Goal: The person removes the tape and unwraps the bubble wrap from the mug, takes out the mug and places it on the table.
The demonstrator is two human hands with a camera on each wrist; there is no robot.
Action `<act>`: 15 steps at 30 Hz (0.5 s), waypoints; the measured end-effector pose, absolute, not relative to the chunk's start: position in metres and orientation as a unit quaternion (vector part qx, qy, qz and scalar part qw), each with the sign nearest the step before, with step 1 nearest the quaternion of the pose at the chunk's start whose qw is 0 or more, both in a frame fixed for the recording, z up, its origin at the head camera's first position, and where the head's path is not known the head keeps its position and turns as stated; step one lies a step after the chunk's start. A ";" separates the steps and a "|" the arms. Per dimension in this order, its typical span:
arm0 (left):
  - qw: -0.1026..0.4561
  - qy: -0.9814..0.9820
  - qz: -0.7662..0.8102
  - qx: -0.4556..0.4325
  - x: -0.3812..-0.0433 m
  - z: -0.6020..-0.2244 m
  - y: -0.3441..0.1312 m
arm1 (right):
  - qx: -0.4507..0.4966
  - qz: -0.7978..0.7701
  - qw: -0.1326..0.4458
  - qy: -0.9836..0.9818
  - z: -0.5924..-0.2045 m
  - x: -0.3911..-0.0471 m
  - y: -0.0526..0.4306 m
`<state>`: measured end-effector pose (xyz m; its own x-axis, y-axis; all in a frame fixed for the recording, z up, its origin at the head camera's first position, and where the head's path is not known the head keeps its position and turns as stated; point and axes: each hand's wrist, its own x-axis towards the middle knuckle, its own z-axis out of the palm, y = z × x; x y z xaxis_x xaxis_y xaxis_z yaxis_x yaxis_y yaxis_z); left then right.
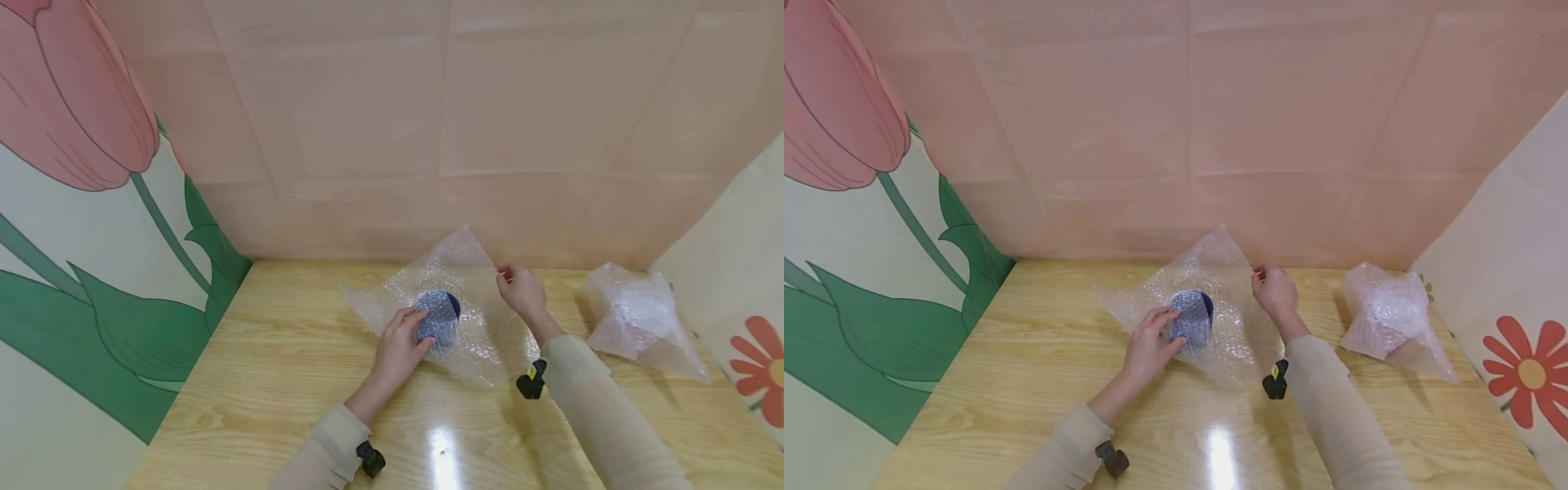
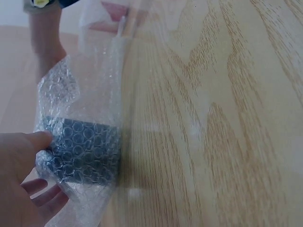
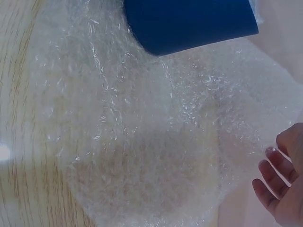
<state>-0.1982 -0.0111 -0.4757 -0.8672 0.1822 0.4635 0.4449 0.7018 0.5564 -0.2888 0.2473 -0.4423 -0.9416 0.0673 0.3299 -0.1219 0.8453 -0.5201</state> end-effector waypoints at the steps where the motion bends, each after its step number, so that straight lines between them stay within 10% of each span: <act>1: 0.193 -0.901 -0.346 -0.176 -0.198 -0.476 -0.011 | 0.016 0.279 0.171 -0.945 -0.443 -0.289 0.247; 15: 0.174 -0.907 -0.344 -0.168 -0.198 -0.474 -0.011 | 0.063 0.274 0.167 -0.945 -0.445 -0.287 0.253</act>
